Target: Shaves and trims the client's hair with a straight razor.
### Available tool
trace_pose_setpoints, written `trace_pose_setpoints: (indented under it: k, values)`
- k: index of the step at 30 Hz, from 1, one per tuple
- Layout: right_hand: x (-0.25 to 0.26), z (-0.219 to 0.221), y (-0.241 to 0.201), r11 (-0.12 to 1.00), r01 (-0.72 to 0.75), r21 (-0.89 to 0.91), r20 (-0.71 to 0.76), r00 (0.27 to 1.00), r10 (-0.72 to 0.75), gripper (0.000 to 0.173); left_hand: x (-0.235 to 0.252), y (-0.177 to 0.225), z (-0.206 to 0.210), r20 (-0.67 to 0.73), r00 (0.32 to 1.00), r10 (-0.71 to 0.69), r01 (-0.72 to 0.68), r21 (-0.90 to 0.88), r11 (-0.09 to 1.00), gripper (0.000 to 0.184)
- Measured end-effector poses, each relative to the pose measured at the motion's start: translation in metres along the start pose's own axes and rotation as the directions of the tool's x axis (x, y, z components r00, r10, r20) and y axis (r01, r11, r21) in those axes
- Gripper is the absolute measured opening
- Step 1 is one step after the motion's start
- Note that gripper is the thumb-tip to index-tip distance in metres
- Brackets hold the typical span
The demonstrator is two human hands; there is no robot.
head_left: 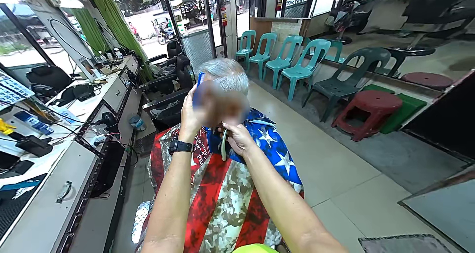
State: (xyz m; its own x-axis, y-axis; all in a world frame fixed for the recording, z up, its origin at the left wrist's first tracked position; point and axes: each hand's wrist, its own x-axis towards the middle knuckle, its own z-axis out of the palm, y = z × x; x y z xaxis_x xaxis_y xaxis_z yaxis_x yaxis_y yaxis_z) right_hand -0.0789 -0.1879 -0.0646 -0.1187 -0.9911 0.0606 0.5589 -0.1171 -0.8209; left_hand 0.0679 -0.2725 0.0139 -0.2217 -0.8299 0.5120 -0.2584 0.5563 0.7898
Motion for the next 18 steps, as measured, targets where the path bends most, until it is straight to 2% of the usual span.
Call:
trace_pose_setpoints:
  k: [4, 6, 9, 12, 13, 15, 18]
  values:
    - [-0.006, 0.000, -0.002, 0.999, 0.006, -0.042, 0.037, 0.999, -0.004, 0.025, 0.000, -0.001, 0.001, -0.009, 1.000, 0.016, -0.016, 0.017, 1.000, 0.083]
    - [-0.022, 0.005, -0.006, 0.993, 0.008, -0.121, 0.136, 0.991, 0.009, 0.028, 0.000, -0.001, 0.002, -0.016, 1.000, 0.018, -0.018, 0.014, 1.000, 0.083]
    - [-0.055, 0.011, -0.010, 0.990, 0.021, -0.141, 0.322, 0.946, 0.026, 0.028, -0.004, 0.002, 0.003, -0.021, 1.000, -0.012, 0.011, -0.023, 1.000, 0.088]
    - [-0.077, -0.001, -0.028, 0.982, 0.058, -0.182, 0.378, 0.926, 0.016, 0.028, -0.032, 0.016, -0.005, -0.046, 0.998, -0.042, 0.039, -0.068, 0.997, 0.088]
    - [-0.081, -0.008, -0.040, 0.970, 0.088, -0.228, 0.367, 0.930, 0.002, 0.028, -0.043, 0.017, -0.007, -0.086, 0.995, -0.052, 0.044, -0.085, 0.995, 0.080]
    - [-0.082, -0.025, -0.070, 0.928, 0.171, -0.331, 0.318, 0.946, -0.061, 0.025, -0.056, 0.017, -0.007, -0.203, 0.976, -0.083, 0.047, -0.177, 0.983, 0.050]
    - [-0.072, -0.046, -0.120, 0.792, 0.359, -0.494, 0.298, 0.926, -0.234, 0.025, -0.068, 0.016, 0.005, -0.349, 0.931, -0.111, -0.044, -0.407, 0.913, 0.044]
